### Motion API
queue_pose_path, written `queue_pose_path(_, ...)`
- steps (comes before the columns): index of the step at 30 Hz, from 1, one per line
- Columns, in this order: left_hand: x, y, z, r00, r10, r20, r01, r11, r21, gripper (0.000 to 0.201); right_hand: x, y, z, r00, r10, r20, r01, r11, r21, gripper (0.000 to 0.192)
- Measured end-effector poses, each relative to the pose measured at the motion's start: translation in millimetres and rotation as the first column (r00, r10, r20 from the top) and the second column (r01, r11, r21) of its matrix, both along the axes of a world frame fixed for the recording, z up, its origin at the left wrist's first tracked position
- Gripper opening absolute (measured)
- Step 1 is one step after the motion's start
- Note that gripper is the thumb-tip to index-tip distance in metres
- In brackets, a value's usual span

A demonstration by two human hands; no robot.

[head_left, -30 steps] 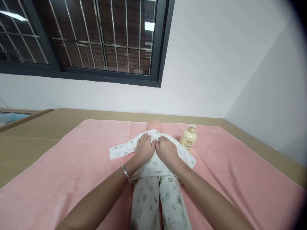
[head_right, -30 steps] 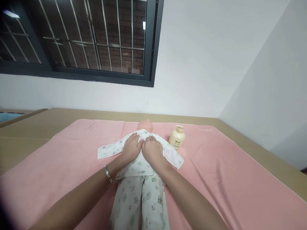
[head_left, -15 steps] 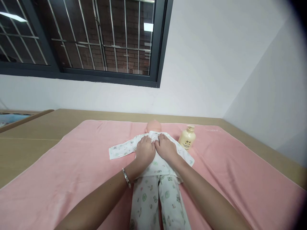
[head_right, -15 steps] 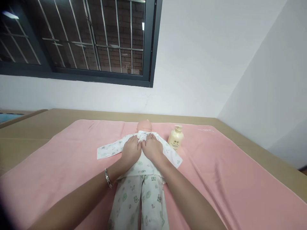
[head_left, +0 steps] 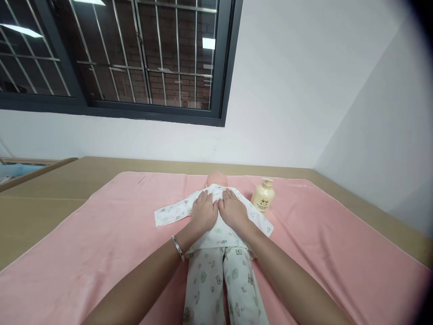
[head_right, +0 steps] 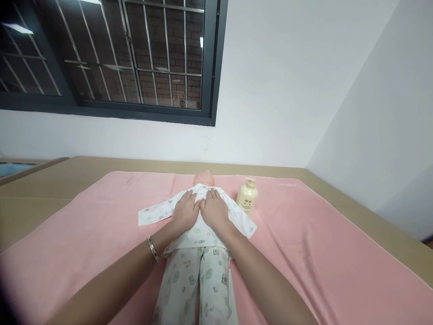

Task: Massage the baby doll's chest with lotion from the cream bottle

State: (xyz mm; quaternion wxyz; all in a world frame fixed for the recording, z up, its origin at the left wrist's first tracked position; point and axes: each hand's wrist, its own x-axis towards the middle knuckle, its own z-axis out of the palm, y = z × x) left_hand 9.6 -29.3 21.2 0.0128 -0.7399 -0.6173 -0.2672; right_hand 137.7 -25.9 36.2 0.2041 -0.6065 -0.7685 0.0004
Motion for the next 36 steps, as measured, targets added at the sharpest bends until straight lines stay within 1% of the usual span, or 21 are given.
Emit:
queue_pose_path(5, -1.9, 7.3, -6.0, 1.000, -0.001, 0.030, 0.002, 1.000, -0.013, 0.046, 0.2, 0.3, -2.7, 1.000, 0.003, 0.001, -0.003, 1.000, 0.021, 0.054)
queue_pose_path(11, -1.8, 3.3, -4.9, 0.999, -0.017, 0.034, 0.015, 0.998, 0.064, 0.040, 0.0, -0.8, -1.9, 1.000, 0.016, -0.018, -0.015, 1.000, 0.024, 0.053)
queue_pose_path(14, -1.6, 1.9, -3.6, 0.999, -0.016, 0.033, 0.014, 0.997, 0.081, 0.039, -0.7, -0.9, -2.0, 1.000, 0.014, -0.013, -0.014, 1.000, 0.021, 0.053)
queue_pose_path(24, -3.4, 7.4, 2.2, 0.999, -0.018, 0.030, 0.019, 0.999, -0.027, 0.046, -0.3, 2.8, -8.0, 1.000, 0.027, -0.013, -0.026, 0.998, 0.064, 0.051)
queue_pose_path(29, -4.1, 8.1, 1.5, 1.000, -0.020, 0.004, 0.020, 0.999, -0.025, 0.048, -0.6, 2.2, -8.0, 0.999, 0.043, 0.006, -0.043, 0.994, 0.098, 0.050)
queue_pose_path(33, -4.6, 8.9, 0.3, 1.000, -0.018, 0.002, 0.018, 1.000, -0.016, 0.047, -0.7, 1.1, -7.7, 0.999, 0.042, 0.012, -0.043, 0.994, 0.101, 0.050)
queue_pose_path(36, -5.1, 10.0, 1.1, 1.000, -0.022, 0.001, 0.022, 0.999, -0.039, 0.049, -1.1, -1.3, -6.1, 0.999, 0.035, 0.024, -0.038, 0.993, 0.111, 0.047)
